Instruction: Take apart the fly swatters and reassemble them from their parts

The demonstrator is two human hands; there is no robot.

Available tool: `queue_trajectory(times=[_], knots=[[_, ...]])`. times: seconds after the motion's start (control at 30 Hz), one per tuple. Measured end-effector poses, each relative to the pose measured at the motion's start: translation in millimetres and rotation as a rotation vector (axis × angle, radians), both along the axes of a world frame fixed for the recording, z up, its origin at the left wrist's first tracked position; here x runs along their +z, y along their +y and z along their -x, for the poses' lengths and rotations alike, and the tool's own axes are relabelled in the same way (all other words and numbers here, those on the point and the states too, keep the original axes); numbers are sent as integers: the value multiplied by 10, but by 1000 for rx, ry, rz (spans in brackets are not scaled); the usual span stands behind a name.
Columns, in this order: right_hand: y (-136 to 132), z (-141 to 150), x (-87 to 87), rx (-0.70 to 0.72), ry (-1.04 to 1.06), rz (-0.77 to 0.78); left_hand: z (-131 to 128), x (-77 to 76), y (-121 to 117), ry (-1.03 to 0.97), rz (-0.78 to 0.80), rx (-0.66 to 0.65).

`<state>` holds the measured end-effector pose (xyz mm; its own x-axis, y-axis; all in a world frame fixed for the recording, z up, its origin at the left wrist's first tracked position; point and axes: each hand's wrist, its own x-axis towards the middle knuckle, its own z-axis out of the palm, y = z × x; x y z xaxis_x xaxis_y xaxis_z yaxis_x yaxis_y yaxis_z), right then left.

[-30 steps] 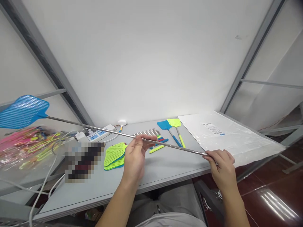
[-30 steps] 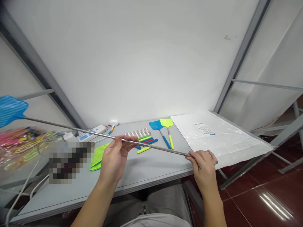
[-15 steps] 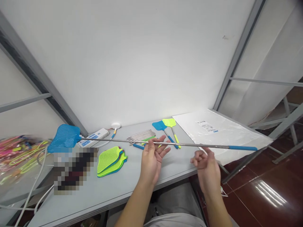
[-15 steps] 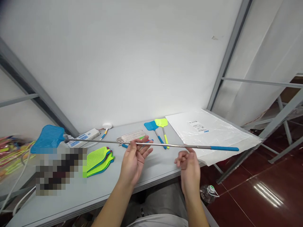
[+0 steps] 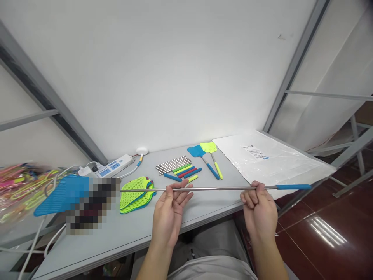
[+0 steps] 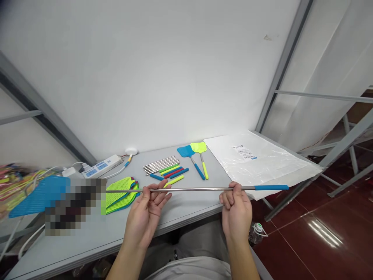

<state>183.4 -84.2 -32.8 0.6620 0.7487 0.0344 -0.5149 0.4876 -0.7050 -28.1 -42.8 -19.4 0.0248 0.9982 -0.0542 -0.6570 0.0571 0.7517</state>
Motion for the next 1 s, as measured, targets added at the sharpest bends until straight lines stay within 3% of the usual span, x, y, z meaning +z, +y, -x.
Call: queue_trajectory(times=[0.43,0.7,0.9,1.0], knots=[[-122,-207,69,-31,50,4,16,49,-72,-26,-10,81],[-96,-326,94,-102,135,6,-78,8,-117,-9,-32,29],[-135,-670,47,-226,142,-53,220,84,42,-47,-91,273],[-129,-681,39,-233,142,-43,342,120,100,-70,-110,349]])
